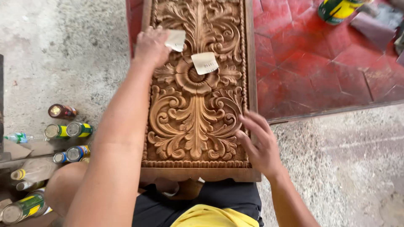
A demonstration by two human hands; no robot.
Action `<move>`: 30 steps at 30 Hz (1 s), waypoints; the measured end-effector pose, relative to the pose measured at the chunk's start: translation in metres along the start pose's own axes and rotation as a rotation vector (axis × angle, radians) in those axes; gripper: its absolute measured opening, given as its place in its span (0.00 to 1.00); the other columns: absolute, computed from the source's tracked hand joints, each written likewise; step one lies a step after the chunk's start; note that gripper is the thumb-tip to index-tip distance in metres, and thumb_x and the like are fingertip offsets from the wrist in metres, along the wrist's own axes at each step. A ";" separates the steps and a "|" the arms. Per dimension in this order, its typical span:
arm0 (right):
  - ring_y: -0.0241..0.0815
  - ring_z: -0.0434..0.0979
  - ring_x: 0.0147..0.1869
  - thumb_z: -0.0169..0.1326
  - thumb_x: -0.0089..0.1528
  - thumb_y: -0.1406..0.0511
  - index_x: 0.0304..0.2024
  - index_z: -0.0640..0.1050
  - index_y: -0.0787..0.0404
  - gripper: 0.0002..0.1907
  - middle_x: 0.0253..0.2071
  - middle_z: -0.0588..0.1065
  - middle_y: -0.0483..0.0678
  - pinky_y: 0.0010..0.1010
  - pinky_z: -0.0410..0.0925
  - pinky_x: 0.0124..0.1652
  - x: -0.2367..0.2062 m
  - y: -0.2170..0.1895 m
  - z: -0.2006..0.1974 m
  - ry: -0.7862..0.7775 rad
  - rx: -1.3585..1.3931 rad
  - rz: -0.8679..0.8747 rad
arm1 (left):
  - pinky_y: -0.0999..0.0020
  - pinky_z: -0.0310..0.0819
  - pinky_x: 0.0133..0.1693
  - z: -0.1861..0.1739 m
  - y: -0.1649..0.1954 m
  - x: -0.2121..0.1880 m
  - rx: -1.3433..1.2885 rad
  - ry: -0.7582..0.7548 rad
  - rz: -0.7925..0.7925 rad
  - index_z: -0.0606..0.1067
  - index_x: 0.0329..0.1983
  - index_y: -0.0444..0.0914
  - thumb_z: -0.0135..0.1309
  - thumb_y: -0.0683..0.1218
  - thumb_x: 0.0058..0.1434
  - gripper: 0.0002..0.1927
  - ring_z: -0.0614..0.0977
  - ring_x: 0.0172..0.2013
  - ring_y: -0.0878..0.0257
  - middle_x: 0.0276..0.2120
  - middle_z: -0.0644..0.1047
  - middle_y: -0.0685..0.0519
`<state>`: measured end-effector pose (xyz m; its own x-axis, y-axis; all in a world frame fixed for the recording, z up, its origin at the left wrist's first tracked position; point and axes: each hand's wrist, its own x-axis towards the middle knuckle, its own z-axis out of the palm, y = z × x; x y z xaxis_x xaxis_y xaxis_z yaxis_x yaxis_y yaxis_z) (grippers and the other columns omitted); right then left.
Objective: The person sits on the floor with a carved wooden panel across their lap and sands its recessed surfaces by hand using small pieces of sandpaper, working over different areas of the floral relief and repositioning the panel as they go.
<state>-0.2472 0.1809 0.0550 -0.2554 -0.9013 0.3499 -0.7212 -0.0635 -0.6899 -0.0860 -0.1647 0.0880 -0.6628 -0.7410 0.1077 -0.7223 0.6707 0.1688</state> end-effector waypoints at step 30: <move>0.50 0.67 0.61 0.55 0.57 0.69 0.61 0.74 0.54 0.27 0.62 0.68 0.50 0.43 0.63 0.57 -0.027 -0.009 0.043 -0.478 -0.605 -0.226 | 0.43 0.64 0.57 0.043 -0.008 -0.221 -0.266 0.206 -0.512 0.53 0.76 0.33 0.49 0.69 0.69 0.47 0.71 0.59 0.32 0.63 0.67 0.27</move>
<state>-0.2060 0.1873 0.0243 0.1431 -0.9891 0.0358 -0.9814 -0.1465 -0.1239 0.0580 -0.0051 0.0212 -0.1733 -0.9761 0.1311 -0.8476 0.2156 0.4849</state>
